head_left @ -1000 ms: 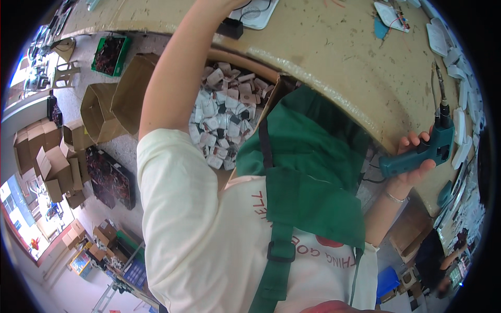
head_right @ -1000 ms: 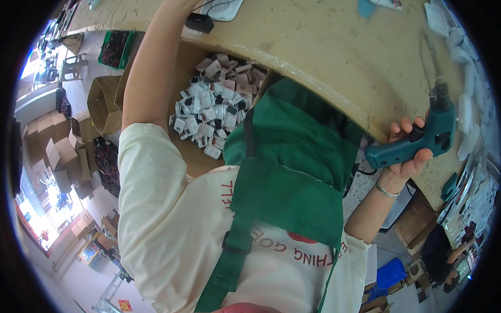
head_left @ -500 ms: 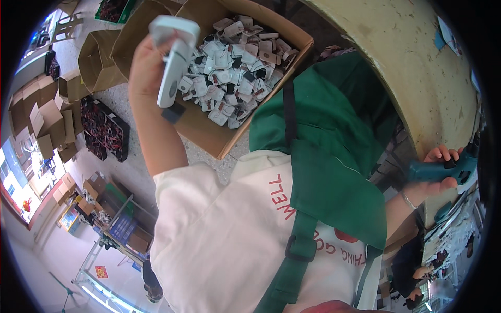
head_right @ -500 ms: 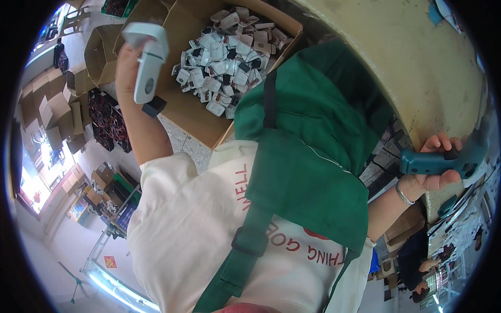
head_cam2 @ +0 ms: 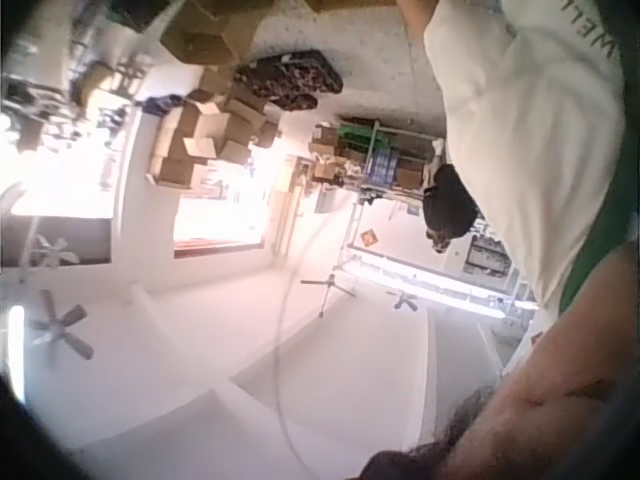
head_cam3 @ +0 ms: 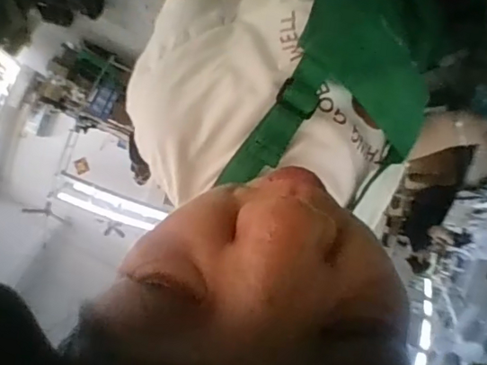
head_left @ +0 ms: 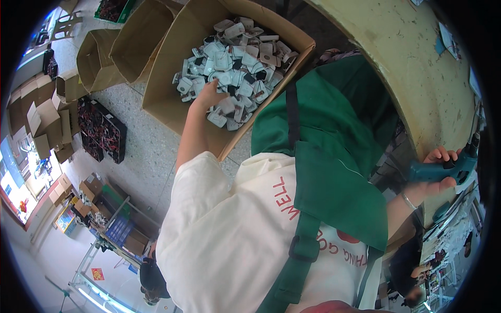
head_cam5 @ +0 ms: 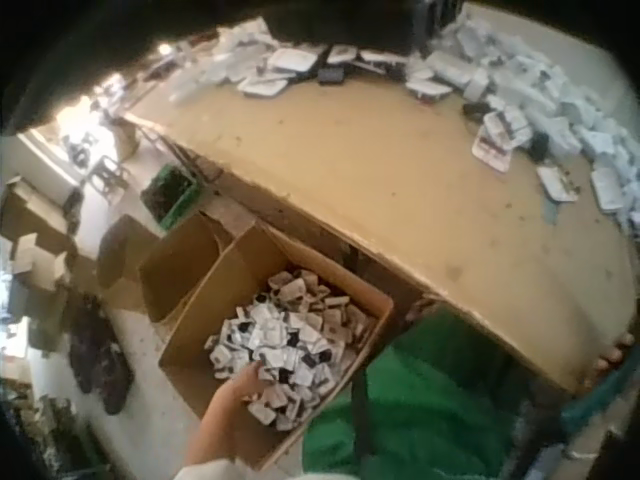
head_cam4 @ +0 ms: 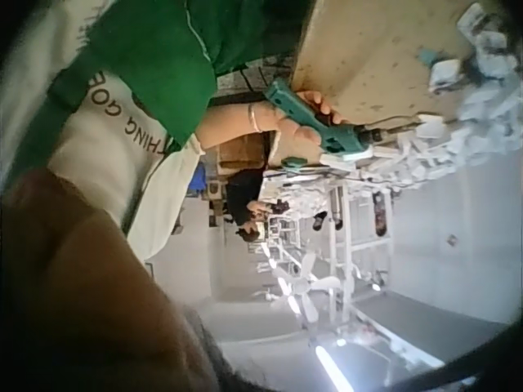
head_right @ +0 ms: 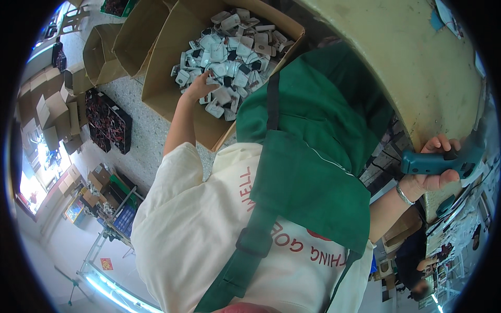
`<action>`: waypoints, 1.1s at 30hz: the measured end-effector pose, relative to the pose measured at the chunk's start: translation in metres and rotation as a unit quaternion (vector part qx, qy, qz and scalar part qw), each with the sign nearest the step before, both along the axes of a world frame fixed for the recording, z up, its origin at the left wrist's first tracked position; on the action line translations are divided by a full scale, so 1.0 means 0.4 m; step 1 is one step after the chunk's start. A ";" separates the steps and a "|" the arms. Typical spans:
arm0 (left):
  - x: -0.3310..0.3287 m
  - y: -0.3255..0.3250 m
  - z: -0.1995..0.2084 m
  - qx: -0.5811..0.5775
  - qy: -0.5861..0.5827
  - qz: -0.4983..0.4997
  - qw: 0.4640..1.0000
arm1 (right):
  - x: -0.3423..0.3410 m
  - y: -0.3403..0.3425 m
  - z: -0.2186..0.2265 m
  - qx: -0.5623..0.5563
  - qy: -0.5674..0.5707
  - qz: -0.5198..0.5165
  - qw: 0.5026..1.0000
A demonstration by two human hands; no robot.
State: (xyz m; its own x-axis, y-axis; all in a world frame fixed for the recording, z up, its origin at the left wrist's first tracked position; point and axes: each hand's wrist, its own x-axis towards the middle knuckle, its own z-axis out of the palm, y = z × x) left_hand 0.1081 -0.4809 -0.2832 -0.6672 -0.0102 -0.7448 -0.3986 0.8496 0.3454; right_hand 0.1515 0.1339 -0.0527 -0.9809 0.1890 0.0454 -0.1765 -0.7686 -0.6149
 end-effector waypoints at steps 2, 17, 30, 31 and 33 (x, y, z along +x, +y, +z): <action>-0.077 0.059 0.095 0.106 -0.043 0.017 0.993 | 0.000 -0.012 -0.004 -0.014 0.013 0.000 1.000; -0.666 0.718 0.758 0.287 0.473 -0.241 0.798 | 0.087 -0.056 -0.030 -0.023 0.073 -0.134 0.988; -0.797 0.953 0.681 0.088 0.481 -0.303 0.818 | 0.081 -0.074 -0.037 -0.056 0.100 -0.127 0.985; -0.788 0.933 0.683 0.102 0.531 -0.324 0.777 | 0.082 -0.073 -0.039 -0.081 0.098 -0.133 0.983; -0.764 0.886 0.694 0.115 0.578 -0.345 0.731 | 0.084 -0.073 -0.039 -0.063 0.100 -0.121 0.986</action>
State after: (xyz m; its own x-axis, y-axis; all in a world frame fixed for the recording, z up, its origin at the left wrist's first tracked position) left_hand -0.1976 -0.1265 -0.0057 -0.6395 0.6621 0.3908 0.7677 0.5769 0.2789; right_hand 0.1851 0.1047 -0.0682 -0.8801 0.4334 0.1939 -0.4723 -0.7570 -0.4514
